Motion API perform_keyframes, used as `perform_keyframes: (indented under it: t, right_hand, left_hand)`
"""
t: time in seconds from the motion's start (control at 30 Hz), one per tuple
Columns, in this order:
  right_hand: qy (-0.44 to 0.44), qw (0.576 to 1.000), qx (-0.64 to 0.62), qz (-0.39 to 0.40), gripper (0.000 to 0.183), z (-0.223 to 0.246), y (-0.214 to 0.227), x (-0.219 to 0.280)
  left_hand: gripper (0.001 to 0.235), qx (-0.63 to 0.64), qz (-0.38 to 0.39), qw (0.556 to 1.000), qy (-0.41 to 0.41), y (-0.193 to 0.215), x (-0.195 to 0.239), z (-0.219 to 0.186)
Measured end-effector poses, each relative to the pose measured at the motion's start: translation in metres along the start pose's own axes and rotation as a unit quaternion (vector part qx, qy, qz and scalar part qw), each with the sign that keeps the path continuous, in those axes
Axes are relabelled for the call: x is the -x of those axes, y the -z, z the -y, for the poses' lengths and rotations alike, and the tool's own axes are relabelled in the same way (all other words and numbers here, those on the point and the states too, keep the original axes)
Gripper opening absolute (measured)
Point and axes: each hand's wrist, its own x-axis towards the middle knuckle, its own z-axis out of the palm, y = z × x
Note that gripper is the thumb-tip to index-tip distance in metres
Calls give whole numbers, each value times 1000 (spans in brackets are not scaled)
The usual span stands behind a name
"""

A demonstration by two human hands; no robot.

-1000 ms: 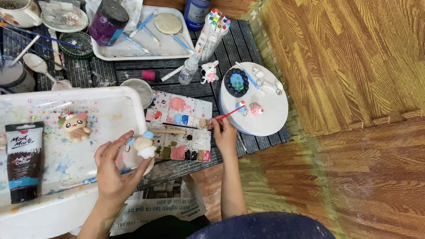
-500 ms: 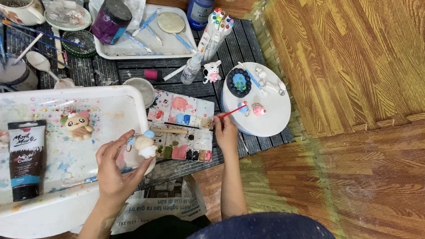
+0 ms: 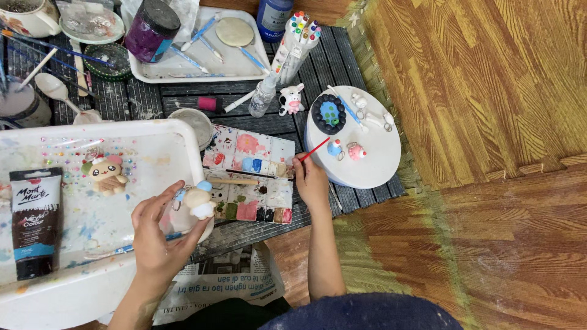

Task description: The person paints small figurines using a fine brush and acrylic paint. They dip the brush into a water container, apply paint from a palette, and carefully color details on the figurines' faces and bodies.

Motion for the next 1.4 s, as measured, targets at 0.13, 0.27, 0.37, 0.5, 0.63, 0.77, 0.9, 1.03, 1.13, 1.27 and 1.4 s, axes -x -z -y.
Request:
perform_keyframes:
  t: [0.13, 0.27, 0.37, 0.5, 0.63, 0.77, 0.9, 1.03, 1.13, 1.27, 1.4]
  right_hand:
    - [48, 999, 17, -19, 14, 8, 3, 1]
    - [52, 999, -4, -11, 14, 13, 5, 2]
    - [53, 999, -8, -12, 14, 16, 6, 1]
    - [52, 999, 7, 3, 14, 17, 7, 1]
    - [50, 998, 26, 5, 13, 16, 7, 2]
    - [79, 996, 39, 10, 11, 14, 9, 4]
    - [57, 998, 4, 20, 10, 15, 12, 7]
    - [53, 998, 6, 35, 10, 14, 14, 6]
    - [22, 1000, 6, 3, 12, 15, 12, 7]
    - [54, 998, 31, 2, 12, 16, 13, 7]
    - [22, 999, 44, 13, 13, 19, 13, 5]
  left_hand:
    - [79, -3, 5, 1000, 19, 1, -3, -4]
    - [79, -14, 22, 999, 39, 2, -2, -6]
    - [78, -6, 10, 1000, 24, 1, -3, -5]
    - [78, 15, 3, 1000, 7, 0, -2, -4]
    - [80, 1, 1, 1000, 2, 1, -4, -4]
    - [78, 4, -2, 1000, -9, 3, -5, -4]
    - [78, 2, -1, 1000, -4, 3, -6, -6]
    - [76, 1, -2, 1000, -17, 4, -7, -6]
    - [76, 2, -1, 1000, -22, 4, -8, -6]
    - [76, 8, -1, 1000, -19, 5, -7, -7]
    - [76, 3, 1, 1000, -20, 6, -8, -6]
